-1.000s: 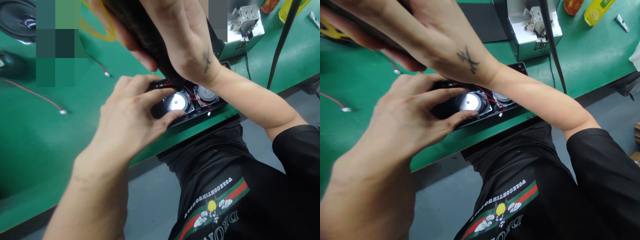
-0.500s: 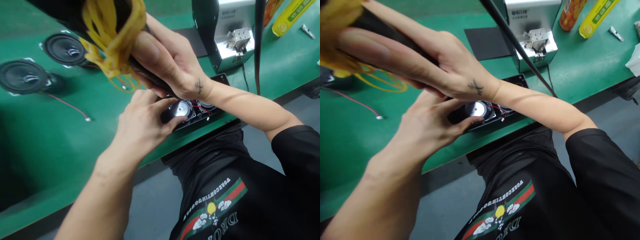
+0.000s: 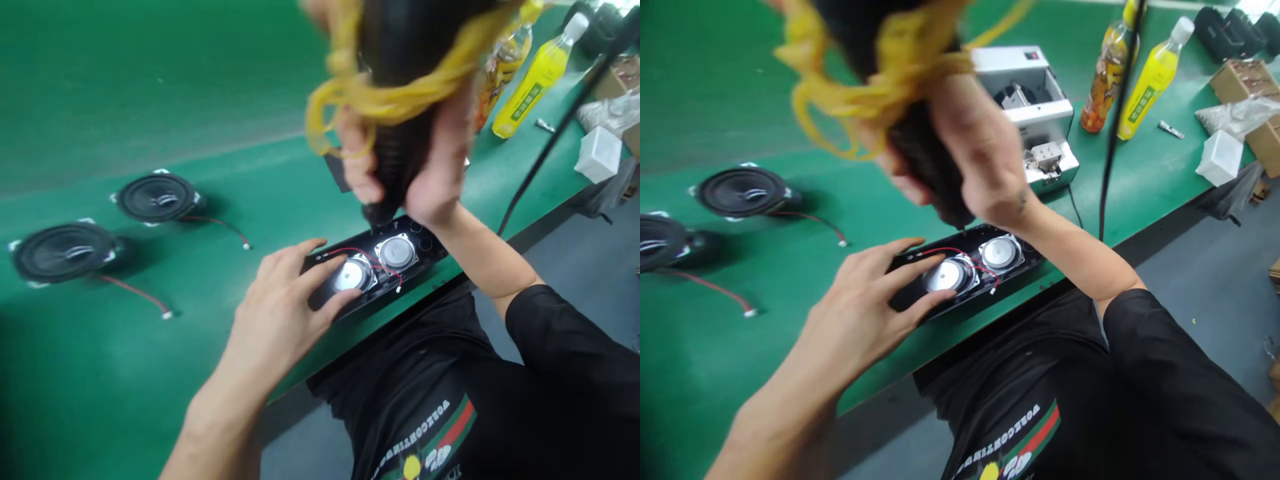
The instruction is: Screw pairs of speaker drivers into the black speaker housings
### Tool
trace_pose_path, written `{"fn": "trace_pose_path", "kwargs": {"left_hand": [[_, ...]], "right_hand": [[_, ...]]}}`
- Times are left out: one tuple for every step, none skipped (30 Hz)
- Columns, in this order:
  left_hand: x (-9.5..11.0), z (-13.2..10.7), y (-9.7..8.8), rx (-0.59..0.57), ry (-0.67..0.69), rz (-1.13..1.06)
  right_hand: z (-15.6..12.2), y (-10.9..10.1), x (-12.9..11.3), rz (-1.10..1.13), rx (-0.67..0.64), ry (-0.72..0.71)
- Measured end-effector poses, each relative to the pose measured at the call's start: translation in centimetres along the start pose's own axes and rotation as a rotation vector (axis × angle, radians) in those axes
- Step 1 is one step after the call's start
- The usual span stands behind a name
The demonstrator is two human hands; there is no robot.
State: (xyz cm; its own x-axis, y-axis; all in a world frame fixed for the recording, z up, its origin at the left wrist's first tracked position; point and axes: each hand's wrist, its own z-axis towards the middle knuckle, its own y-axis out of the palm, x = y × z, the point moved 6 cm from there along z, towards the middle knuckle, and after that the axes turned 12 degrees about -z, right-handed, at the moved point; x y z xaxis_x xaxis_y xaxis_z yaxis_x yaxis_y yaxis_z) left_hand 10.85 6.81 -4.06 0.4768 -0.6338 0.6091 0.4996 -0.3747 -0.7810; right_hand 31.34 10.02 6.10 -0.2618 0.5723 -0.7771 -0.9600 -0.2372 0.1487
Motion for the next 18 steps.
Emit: {"fn": "trace_pose_path", "kwargs": {"left_hand": [[-0.2, -0.1, -0.1, 0.006, 0.009, -0.004], [-0.3, -0.2, -0.2, 0.015, 0.016, -0.009], [-0.5, -0.3, -0.3, 0.024, 0.021, -0.014], [-0.6, -0.5, -0.4, 0.025, 0.028, -0.019], [-0.6, -0.7, -0.5, 0.026, 0.036, -0.023], [-0.7, -0.9, -0.6, 0.036, 0.041, -0.027], [-0.7, -1.1, -0.6, 0.050, 0.043, -0.030], [-0.6, -1.3, -0.7, 0.077, 0.045, -0.033], [-0.6, -1.4, -0.7, 0.113, 0.044, -0.034], [-0.6, -1.4, -0.7, 0.149, 0.040, -0.034], [-0.5, -1.5, -0.6, 0.177, 0.039, -0.033], [-0.4, -1.5, -0.4, 0.189, 0.044, -0.031], [-0.4, -1.4, -0.2, 0.195, 0.048, -0.027], [-0.4, -1.4, 0.0, 0.199, 0.050, -0.025], [-0.4, -1.4, 0.1, 0.199, 0.048, -0.023], [-0.5, -1.4, 0.2, 0.203, 0.046, -0.022], [-0.6, -1.4, 0.2, 0.208, 0.042, -0.022], [-0.6, -1.5, 0.2, 0.208, 0.039, -0.023]], "right_hand": [[0.2, -1.6, -1.2, -0.103, 0.076, 0.056], [0.3, -3.4, -2.5, -0.214, 0.166, 0.054], [0.3, -5.2, -3.7, -0.321, 0.278, 0.040], [0.3, -6.8, -4.5, -0.413, 0.353, 0.014], [0.2, -8.3, -5.1, -0.488, 0.418, -0.037], [0.1, -9.6, -5.4, -0.546, 0.472, -0.081], [0.1, -10.8, -5.3, -0.590, 0.491, -0.112], [0.1, -11.7, -5.0, -0.623, 0.500, -0.139], [0.2, -12.5, -4.6, -0.651, 0.514, -0.158], [0.3, -13.2, -4.2, -0.678, 0.543, -0.171], [0.3, -13.7, -3.9, -0.704, 0.578, -0.177], [0.4, -14.0, -3.6, -0.724, 0.613, -0.175], [0.4, -14.2, -3.4, -0.729, 0.652, -0.175], [0.4, -14.3, -3.2, -0.713, 0.683, -0.175], [0.4, -14.2, -3.0, -0.681, 0.696, -0.173], [0.4, -14.1, -2.8, -0.641, 0.695, -0.174], [0.4, -14.0, -2.6, -0.605, 0.687, -0.180], [0.3, -14.0, -2.5, -0.579, 0.681, -0.189]]}}
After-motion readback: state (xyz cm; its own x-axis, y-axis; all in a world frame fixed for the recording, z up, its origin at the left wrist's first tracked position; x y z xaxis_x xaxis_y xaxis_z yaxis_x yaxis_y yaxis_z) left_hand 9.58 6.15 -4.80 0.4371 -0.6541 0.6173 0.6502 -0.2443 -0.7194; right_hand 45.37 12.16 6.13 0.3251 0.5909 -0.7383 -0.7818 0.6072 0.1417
